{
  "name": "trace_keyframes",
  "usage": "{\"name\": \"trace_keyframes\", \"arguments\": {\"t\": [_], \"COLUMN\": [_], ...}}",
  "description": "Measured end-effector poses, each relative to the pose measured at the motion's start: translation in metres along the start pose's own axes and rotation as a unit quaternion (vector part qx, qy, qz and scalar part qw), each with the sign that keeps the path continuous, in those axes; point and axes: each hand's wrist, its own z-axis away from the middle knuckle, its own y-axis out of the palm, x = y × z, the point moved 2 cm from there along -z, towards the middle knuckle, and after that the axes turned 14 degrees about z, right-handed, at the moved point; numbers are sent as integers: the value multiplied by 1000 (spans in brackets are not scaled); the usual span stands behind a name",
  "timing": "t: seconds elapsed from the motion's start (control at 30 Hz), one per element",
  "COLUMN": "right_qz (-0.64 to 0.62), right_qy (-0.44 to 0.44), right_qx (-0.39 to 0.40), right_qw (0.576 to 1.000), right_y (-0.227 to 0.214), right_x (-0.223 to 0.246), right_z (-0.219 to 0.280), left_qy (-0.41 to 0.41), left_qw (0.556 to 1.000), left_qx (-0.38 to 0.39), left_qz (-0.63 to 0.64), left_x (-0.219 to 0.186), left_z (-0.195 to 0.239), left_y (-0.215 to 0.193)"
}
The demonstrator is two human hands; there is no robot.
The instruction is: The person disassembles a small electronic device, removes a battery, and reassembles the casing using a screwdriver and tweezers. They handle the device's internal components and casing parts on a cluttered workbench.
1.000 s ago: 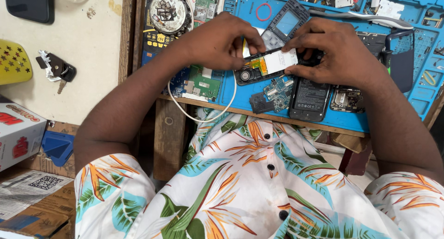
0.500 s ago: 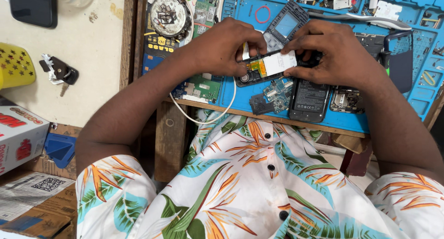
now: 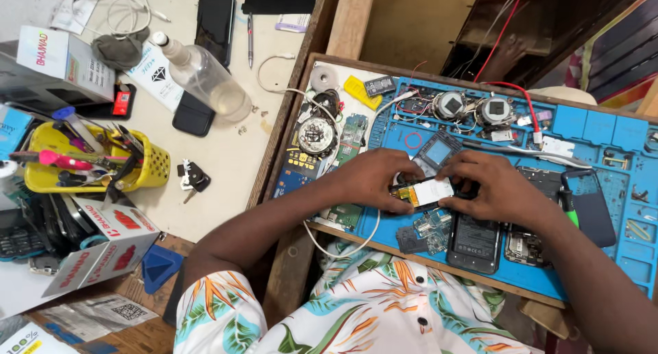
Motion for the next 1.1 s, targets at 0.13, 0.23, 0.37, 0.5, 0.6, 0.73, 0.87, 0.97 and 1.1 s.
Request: {"name": "trace_keyframes", "arguments": {"t": [0.13,0.23,0.37,0.5,0.6,0.73,0.87,0.97,1.1], "right_qz": [8,14,26,39,43,79,122,123,118], "right_qy": [-1,-22,-8,17,27,-42,-33,-37,-32], "right_qx": [12,8,17,30,39,-26,-33,-33,-30], "right_qw": [1000,1000,999,999,998,996,991,991,992], "right_y": [1,-1,-5,-6,-5,-5,1,2,3], "right_x": [-5,-4,-3,-2,-4,-6,-14,-18,-19], "right_z": [0,-1,1,0,1,1,3,3,2], "left_qy": [-94,-43,-34,-10,13,14,21,32,24], "left_qw": [993,993,988,983,979,981,980,976,974], "left_qx": [18,-20,-35,-52,-56,-57,-66,-88,-101], "left_qz": [-72,-106,-148,-178,-197,-182,-185,-197,-201], "left_x": [-8,-13,-11,-8,-9,-9,-5,-4,-3], "left_z": [4,4,3,3,4,4,4,3,3], "left_y": [12,17,21,20,21,19,21,24,28]}}
